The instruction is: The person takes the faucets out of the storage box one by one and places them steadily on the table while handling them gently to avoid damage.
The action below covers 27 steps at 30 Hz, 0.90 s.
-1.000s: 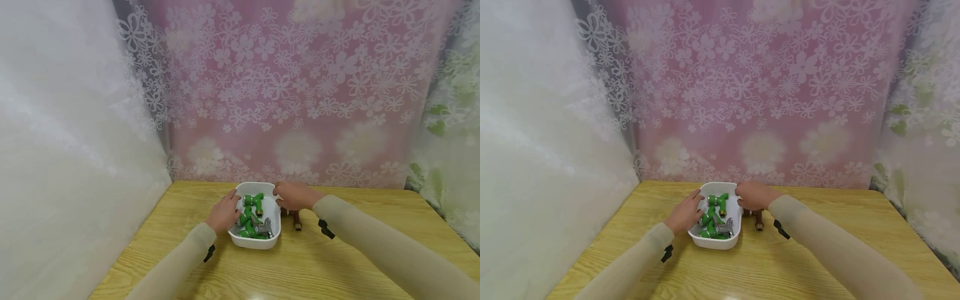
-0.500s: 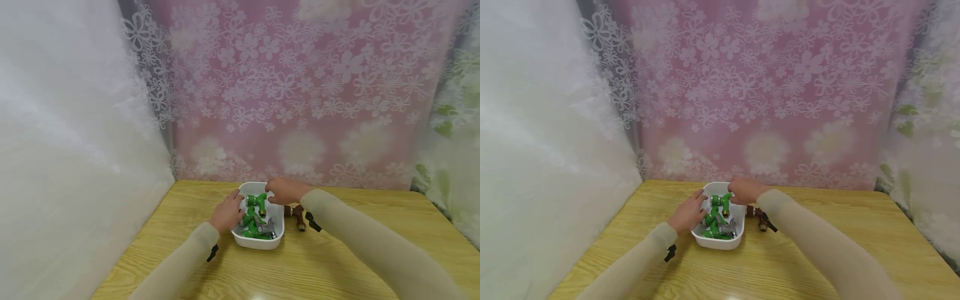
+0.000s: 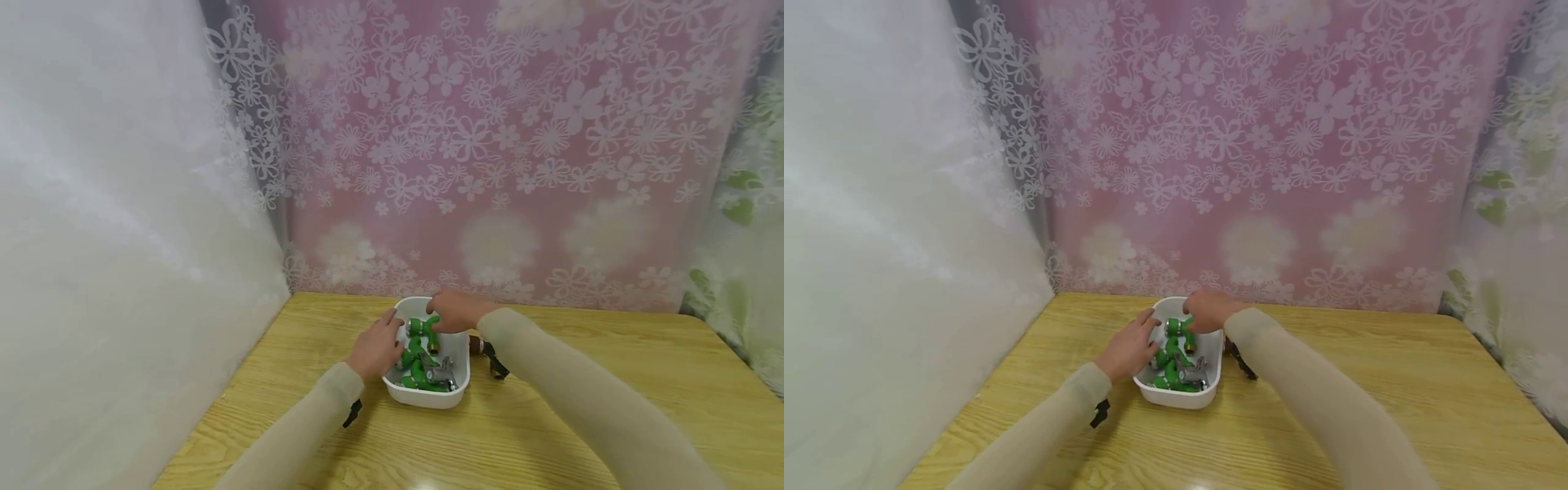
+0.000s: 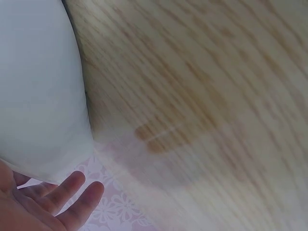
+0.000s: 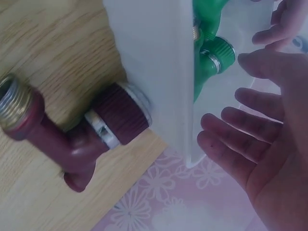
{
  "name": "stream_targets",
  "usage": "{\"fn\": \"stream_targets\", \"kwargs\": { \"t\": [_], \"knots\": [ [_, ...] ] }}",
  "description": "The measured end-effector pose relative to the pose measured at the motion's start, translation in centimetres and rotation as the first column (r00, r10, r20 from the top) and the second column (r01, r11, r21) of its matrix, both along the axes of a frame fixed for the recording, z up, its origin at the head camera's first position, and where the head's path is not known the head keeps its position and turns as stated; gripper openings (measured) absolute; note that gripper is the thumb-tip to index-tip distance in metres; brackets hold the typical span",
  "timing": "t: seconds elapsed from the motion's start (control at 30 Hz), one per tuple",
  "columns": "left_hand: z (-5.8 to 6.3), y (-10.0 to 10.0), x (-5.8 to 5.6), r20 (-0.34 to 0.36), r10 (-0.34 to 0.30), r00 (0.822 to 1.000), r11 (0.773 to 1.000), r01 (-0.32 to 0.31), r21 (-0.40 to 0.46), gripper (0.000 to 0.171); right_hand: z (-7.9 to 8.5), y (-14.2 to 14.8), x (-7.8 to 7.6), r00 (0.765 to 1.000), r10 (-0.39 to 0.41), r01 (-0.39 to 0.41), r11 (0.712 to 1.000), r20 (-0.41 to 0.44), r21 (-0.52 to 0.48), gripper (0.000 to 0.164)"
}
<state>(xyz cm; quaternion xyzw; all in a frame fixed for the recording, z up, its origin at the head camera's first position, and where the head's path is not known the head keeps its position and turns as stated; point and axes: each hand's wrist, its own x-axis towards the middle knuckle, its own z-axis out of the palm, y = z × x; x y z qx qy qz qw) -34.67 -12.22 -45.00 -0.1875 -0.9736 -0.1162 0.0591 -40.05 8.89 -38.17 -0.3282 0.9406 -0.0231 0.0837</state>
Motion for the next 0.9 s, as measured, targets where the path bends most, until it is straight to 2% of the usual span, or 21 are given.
{"fn": "stream_targets", "kwargs": {
  "t": [0.3,0.53,0.9],
  "knots": [
    [0.1,0.0,0.1,-0.017,0.0,1.0,1.0,0.0,-0.004,0.045,-0.5,-0.9,-0.3,0.997,-0.025,0.025,1.0,0.078,-0.006,0.05],
    [-0.1,0.0,0.1,-0.024,-0.004,1.0,1.0,0.004,-0.007,0.045,-1.0,-1.4,-0.7,0.994,-0.044,0.045,0.999,0.103,-0.011,0.057],
    [-0.3,-0.1,-0.1,-0.018,-0.003,1.0,1.0,0.003,-0.014,0.046,-1.8,-2.1,-1.2,0.987,-0.054,0.055,0.998,0.151,-0.003,0.051]
  ]
}}
